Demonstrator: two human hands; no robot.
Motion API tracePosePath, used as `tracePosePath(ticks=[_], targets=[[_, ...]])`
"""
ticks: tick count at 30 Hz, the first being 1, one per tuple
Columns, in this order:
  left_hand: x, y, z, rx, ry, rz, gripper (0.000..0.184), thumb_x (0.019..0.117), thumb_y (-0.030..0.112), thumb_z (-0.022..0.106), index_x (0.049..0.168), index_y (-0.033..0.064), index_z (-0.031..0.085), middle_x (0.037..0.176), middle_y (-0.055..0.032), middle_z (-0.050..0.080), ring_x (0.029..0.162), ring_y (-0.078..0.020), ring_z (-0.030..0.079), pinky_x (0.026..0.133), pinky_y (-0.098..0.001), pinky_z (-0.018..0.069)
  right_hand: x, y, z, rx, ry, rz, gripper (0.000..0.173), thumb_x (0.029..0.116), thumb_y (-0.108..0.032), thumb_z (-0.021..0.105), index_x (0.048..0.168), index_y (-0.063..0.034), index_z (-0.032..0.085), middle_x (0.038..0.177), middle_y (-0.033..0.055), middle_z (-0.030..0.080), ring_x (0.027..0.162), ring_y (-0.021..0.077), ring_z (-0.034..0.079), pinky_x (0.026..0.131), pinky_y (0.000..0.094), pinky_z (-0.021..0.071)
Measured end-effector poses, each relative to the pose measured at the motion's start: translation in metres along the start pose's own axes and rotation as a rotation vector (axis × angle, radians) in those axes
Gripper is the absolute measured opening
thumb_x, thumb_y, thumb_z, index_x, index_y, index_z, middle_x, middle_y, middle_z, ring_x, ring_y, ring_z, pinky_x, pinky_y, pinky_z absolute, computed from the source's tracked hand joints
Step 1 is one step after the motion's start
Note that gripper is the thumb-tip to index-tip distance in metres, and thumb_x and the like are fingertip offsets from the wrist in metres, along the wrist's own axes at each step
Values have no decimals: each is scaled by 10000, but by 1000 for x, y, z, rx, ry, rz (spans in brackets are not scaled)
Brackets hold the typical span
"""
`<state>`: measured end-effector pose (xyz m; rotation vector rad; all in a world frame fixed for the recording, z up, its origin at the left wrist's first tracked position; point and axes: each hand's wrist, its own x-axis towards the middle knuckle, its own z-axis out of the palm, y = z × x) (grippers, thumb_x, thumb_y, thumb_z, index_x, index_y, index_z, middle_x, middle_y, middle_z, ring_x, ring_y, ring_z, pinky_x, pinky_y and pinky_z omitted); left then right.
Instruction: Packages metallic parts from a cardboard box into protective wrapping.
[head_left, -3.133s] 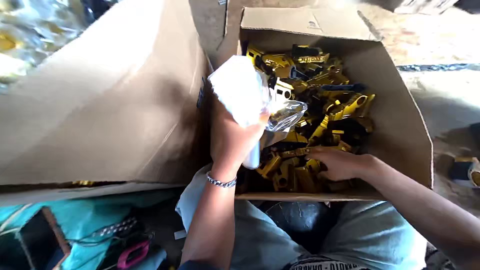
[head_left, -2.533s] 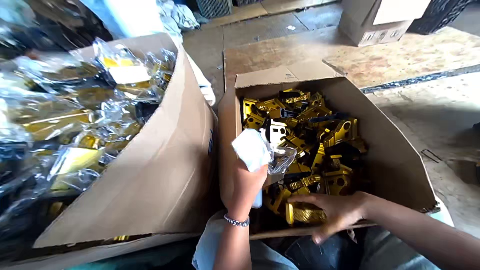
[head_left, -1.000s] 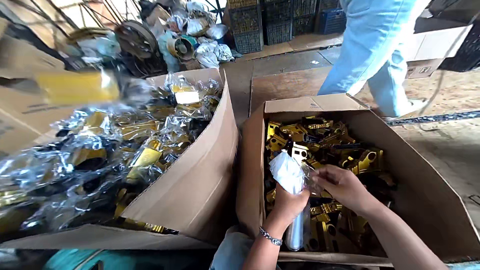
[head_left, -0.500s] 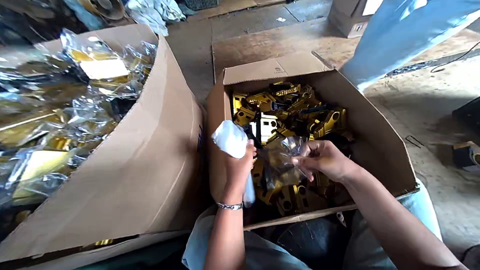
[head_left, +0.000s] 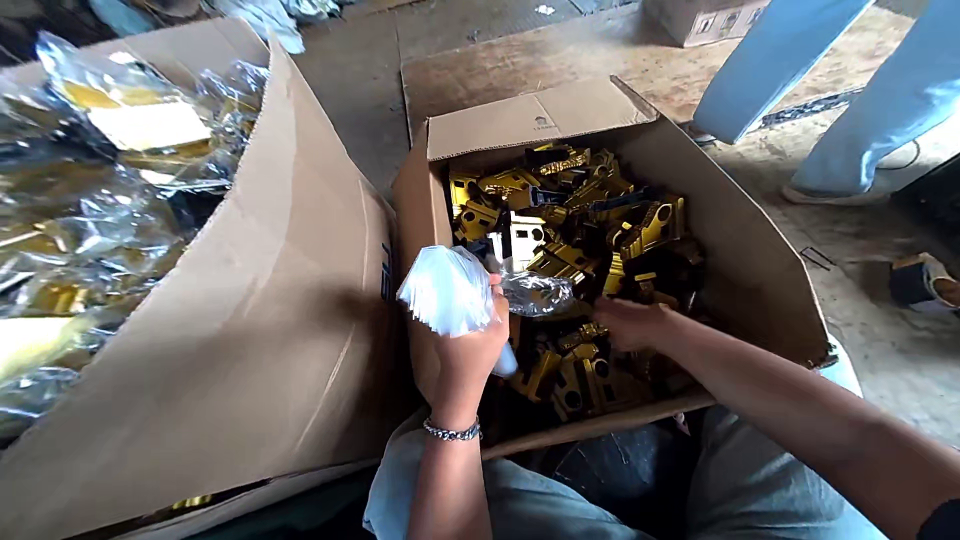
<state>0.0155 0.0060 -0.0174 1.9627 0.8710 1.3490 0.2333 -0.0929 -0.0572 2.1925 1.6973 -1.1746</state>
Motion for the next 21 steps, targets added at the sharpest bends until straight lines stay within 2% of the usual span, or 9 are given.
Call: tracePosePath(ticks=[1,5,8,11,13,15,18,20,21], targets=[[1,0,1,-26,4,-15,360,787,66,754,1101,-66,637,989,-45,721,920,-15,675,862,-220,559,6,-6,7,-95,-72,36,583,920,10,680,1451,108,461,1528,334,383,1384,528,418,1092,678,382],[-1,0,7,12,-2,30,476,742,151,845,1099,-81,634,979,-89,709,923,-55,677,879,-247,556,1,-24,-2,-203,-90,54,412,946,39,638,1347,97,564,1426,327,508,1313,521,504,1032,673,442],[0,2,6,80,46,4,509,774,182,835,1119,-132,634,997,-155,715,942,-77,683,900,-246,543,-39,-17,-24,-39,133,-29,348,983,-42,632,1306,86,610,1344,307,583,1268,486,553,1063,635,425],[0,1,3,38,108,-46,593,778,157,833,1170,-197,565,1026,-180,698,960,-48,672,914,-209,533,-92,12,-9,414,616,-183,373,894,-123,765,1186,80,655,1099,216,707,1003,285,695,915,445,554],[1,1,3,41,114,-42,575,776,142,828,1151,-210,573,1006,-187,705,944,-49,675,904,-204,534,-106,19,3,753,660,-322,572,801,-169,803,1272,19,539,1101,45,698,960,61,693,839,235,591],[-1,2,7,37,98,-6,518,771,143,824,1102,-190,606,958,-172,712,905,-53,682,877,-207,546,-105,9,6,1041,652,-496,635,797,-138,826,1335,-9,514,1180,11,712,1047,83,707,921,262,604],[-6,13,11,66,44,-27,448,792,164,826,1080,-132,654,949,-140,724,900,-52,689,877,-217,550,-95,-16,-5,1270,800,-520,390,867,-141,758,1202,-26,594,1038,46,745,918,179,744,873,354,633],[-9,17,12,87,54,-46,426,779,146,823,1056,-136,664,936,-140,729,888,-41,690,869,-207,547,-97,-23,-12,1116,790,-566,362,851,-129,763,1168,-24,622,1031,41,746,901,154,745,847,334,642],[-10,16,13,77,67,-39,435,768,135,828,1049,-150,658,933,-148,730,883,-38,690,870,-201,548,-98,-22,-14,932,741,-590,451,826,-158,795,1220,-12,629,1132,47,724,1001,116,716,908,294,611]])
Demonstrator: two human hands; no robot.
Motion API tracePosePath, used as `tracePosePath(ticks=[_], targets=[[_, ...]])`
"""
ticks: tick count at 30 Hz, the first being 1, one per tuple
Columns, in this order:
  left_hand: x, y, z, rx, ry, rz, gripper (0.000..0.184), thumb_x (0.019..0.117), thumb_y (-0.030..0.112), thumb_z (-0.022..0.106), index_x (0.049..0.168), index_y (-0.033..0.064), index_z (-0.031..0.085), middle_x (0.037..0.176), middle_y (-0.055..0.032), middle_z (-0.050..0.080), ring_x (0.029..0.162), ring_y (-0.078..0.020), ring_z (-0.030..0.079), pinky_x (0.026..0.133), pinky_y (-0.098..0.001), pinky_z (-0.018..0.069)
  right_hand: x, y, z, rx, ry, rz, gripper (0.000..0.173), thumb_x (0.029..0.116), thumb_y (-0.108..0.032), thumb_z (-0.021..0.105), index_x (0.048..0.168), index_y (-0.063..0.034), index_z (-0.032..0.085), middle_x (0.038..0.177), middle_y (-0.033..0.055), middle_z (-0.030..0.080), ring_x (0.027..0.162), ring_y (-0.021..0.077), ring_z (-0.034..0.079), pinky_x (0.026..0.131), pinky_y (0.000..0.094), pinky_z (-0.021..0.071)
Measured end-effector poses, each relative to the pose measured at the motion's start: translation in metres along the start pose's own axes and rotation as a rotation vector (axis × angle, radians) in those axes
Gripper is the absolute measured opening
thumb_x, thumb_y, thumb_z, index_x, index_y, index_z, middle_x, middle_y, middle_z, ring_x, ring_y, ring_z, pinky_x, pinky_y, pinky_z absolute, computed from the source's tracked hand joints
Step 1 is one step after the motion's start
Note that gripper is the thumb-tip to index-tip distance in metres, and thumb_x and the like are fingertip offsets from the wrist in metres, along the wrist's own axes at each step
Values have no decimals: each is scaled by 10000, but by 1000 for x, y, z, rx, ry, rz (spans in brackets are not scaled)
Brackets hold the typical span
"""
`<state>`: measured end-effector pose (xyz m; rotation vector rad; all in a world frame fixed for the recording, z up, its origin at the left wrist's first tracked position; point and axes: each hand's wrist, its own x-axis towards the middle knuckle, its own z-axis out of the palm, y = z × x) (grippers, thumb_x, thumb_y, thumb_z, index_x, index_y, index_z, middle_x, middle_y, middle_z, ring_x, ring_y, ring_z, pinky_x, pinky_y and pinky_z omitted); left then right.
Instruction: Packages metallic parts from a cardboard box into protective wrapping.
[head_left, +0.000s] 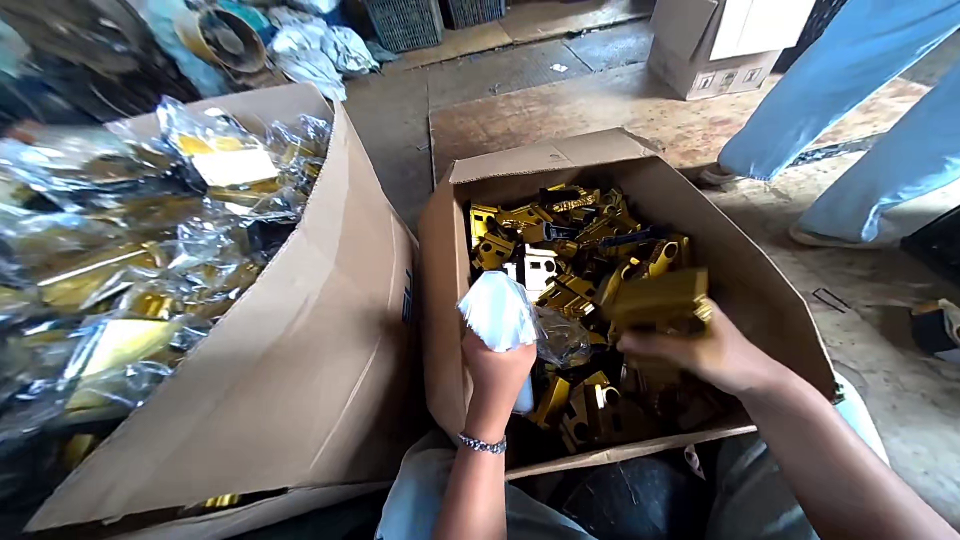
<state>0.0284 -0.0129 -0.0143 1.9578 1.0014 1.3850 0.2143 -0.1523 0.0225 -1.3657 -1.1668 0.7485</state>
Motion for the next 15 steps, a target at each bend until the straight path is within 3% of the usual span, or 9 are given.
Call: tracePosePath(ticks=[1,2,4,5,6,8,9,12,15], targets=[[-1,-1,2,-22,6,5,440,761,132,833,1039,-159,657,925,-157,730,876,-49,694,865,-210,551,1,-2,1,-123,-126,-1,577,804,-188,809,1307,14,612,1267,97,659,1116,110,653,984,280,548],[-2,-2,4,-70,0,-3,438,754,127,838,1030,-160,656,918,-149,731,868,-45,695,858,-207,556,3,-3,7,-178,-197,47,632,791,-187,815,1342,28,593,1301,122,637,1128,106,637,989,272,530],[-5,7,8,-252,-47,-153,496,759,98,844,1105,-164,604,953,-103,713,889,-25,679,866,-192,556,5,1,25,-105,-138,183,573,825,-133,789,1317,25,544,1126,73,700,904,79,718,817,254,622],[-5,16,8,-389,-71,-295,508,767,49,828,1155,-140,559,969,-72,693,899,-27,672,867,-196,561,8,3,32,-115,-68,199,545,855,-122,761,1319,25,517,1084,74,703,858,100,728,777,271,638],[-4,26,7,-517,-82,-426,481,780,-2,802,1169,-100,537,966,-48,682,903,-35,670,860,-209,567,10,4,37,-270,-28,163,538,880,-145,732,1332,42,509,1092,99,699,883,136,725,796,304,627],[0,35,4,-672,-105,-578,397,833,-50,740,1171,-61,532,965,-46,666,922,-61,658,869,-232,561,15,1,48,-698,-105,111,510,904,-117,676,1344,74,502,1195,240,674,946,380,716,814,546,572],[0,34,2,-698,-121,-601,344,856,-55,718,1152,-55,545,958,-46,666,921,-67,659,871,-236,561,17,1,55,-837,-182,109,516,916,-114,646,1369,67,480,1280,267,633,924,428,714,787,579,561],[-1,26,2,-677,-180,-519,214,871,-55,688,1063,-37,596,915,-16,688,897,-53,669,859,-225,562,33,0,61,-974,-272,196,533,972,-133,573,1445,45,403,1461,266,506,923,404,718,788,533,565],[-8,18,5,-546,-248,-371,261,852,8,745,1070,-68,623,937,-30,700,907,-33,667,867,-212,556,53,8,57,-817,-227,310,629,993,-181,591,1514,16,299,1453,227,517,1077,366,689,912,516,547]])
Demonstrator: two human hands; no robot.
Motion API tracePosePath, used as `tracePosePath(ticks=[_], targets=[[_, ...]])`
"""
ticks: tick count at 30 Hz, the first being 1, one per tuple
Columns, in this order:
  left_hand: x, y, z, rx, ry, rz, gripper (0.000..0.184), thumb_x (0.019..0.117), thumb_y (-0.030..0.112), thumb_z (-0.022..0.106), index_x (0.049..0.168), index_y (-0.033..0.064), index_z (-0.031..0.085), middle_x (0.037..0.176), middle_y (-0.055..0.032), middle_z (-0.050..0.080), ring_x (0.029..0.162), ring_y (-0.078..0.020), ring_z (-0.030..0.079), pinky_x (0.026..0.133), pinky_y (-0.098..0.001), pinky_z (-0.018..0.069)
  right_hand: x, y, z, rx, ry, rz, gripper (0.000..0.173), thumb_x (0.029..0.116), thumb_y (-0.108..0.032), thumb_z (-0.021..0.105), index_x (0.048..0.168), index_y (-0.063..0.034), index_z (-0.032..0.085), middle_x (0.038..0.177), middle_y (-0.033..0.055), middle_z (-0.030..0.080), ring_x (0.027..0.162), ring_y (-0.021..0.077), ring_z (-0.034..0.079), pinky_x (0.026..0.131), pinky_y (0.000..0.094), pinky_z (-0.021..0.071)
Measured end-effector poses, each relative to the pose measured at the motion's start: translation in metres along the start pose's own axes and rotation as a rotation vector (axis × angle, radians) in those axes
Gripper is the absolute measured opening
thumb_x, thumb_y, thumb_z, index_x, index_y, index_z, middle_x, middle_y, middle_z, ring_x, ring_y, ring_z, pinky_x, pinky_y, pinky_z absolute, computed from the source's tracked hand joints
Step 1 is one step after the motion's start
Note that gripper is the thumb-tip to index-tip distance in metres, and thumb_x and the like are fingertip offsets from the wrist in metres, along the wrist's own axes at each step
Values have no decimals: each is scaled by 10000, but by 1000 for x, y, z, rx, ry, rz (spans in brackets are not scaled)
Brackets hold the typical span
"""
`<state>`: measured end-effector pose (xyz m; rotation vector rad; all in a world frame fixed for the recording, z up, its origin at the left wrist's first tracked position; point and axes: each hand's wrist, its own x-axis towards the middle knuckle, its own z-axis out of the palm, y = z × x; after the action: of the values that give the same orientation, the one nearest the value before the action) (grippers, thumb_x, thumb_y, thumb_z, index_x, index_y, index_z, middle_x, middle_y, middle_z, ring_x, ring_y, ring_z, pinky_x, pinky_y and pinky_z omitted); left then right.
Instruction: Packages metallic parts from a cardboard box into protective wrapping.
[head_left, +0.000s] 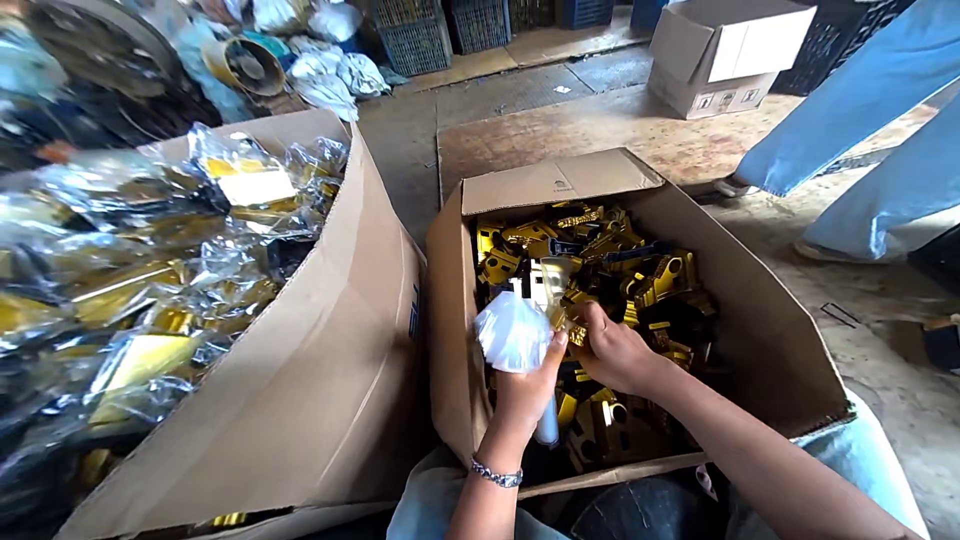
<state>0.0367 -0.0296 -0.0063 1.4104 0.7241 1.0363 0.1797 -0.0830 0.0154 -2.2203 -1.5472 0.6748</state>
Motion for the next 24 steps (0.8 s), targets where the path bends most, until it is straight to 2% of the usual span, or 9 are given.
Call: tracePosePath(ticks=[4,7,9,11,14,16,18,21,24], targets=[[4,-15,4,250,75,96,683,719,163,900,1202,-183,565,1085,-179,690,1026,-89,658,950,-247,529,11,4,-1,411,-47,-10,896,857,-99,757,1578,17,238,1540,277,400,1402,373,451,1148,497,392],[16,-12,-2,177,252,11,802,723,110,903,1324,-175,455,1196,-214,631,1105,-147,631,991,-290,522,-5,2,-9,631,-3,-72,712,873,-166,793,1480,17,469,1453,224,527,1311,256,546,1095,371,454],[6,-6,0,160,218,-38,710,780,88,856,1318,-173,473,1182,-207,637,1088,-136,629,977,-286,519,-10,5,-9,556,159,-121,555,909,-213,757,1399,-14,589,1395,213,572,1302,306,525,1099,456,419],[-12,3,10,114,48,-60,475,813,59,808,1185,-129,580,1015,-113,691,923,-77,676,862,-249,570,-8,12,-4,457,333,-221,460,893,-215,735,1302,-13,673,1259,224,631,1209,386,543,1016,582,411],[-17,5,9,-68,-165,-12,210,836,6,743,1016,-40,647,863,-20,711,769,-84,696,760,-259,609,-6,26,-1,381,501,-295,375,871,-235,750,1166,-3,729,1124,197,702,1093,381,608,962,543,460],[-7,7,1,-102,-122,33,179,851,-11,715,1014,-40,649,880,-22,727,781,-90,698,772,-267,603,-10,38,-9,278,501,-255,373,849,-184,767,1133,45,689,1124,251,674,1111,454,587,995,601,437],[3,15,-11,-104,-8,-29,232,904,-9,678,1110,-72,591,922,-63,723,758,-117,705,741,-286,615,-15,47,-34,55,276,-96,397,885,-131,754,1209,76,652,1264,325,606,1200,547,532,1037,662,396],[10,16,-27,-55,46,-125,323,936,-16,652,1237,-104,573,994,-114,737,817,-174,738,773,-329,632,-11,35,-75,-214,-105,73,321,966,-23,633,1281,41,646,1436,302,489,1213,506,568,1010,627,466],[6,10,-27,137,-18,-45,304,913,-17,681,1181,-132,595,1013,-115,755,913,-126,748,862,-286,617,-25,12,-94,-57,397,-397,172,929,23,641,1067,49,741,1109,237,661,861,316,684,775,449,587]])
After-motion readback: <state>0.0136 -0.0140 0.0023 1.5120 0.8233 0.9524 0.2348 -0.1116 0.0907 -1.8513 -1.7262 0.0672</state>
